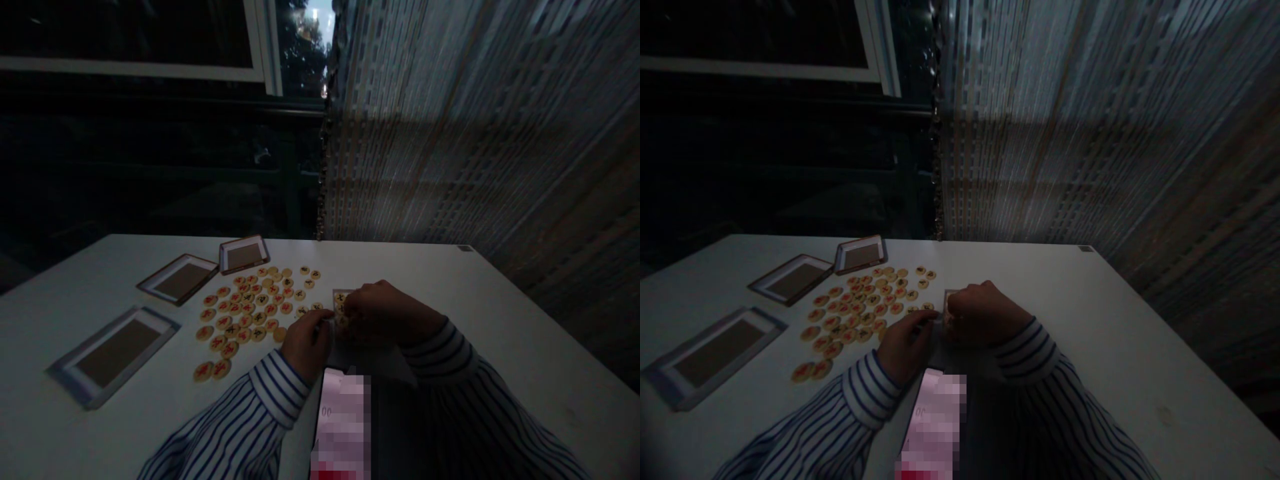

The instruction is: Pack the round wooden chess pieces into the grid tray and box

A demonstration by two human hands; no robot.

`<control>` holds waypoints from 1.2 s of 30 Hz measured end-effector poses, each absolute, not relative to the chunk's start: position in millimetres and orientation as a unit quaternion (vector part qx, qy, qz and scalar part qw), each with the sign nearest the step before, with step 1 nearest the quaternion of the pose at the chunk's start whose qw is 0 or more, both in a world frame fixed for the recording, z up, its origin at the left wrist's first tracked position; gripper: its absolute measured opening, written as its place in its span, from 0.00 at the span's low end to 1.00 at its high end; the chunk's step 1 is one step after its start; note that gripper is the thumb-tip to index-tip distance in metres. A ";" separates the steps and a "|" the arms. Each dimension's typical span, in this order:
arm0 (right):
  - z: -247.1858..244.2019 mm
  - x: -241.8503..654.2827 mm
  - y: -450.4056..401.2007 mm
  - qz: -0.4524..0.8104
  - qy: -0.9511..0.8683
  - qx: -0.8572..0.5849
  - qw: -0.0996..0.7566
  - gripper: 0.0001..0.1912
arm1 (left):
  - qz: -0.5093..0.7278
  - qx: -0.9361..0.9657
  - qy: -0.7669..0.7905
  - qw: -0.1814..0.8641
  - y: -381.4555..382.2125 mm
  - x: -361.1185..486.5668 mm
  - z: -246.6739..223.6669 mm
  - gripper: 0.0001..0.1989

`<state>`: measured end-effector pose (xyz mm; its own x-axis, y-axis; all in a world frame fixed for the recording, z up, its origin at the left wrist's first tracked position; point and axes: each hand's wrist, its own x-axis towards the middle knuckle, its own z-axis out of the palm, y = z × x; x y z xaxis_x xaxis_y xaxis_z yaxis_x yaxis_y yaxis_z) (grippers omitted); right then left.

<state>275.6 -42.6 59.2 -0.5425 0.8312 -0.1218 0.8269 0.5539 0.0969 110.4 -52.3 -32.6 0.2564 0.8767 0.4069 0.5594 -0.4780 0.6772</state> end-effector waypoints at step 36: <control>89.3 267.5 -61.5 0.098 0.840 0.504 -0.173 0.11 | 0.483 0.631 0.593 0.131 -79.7 11.1 12.4 0.16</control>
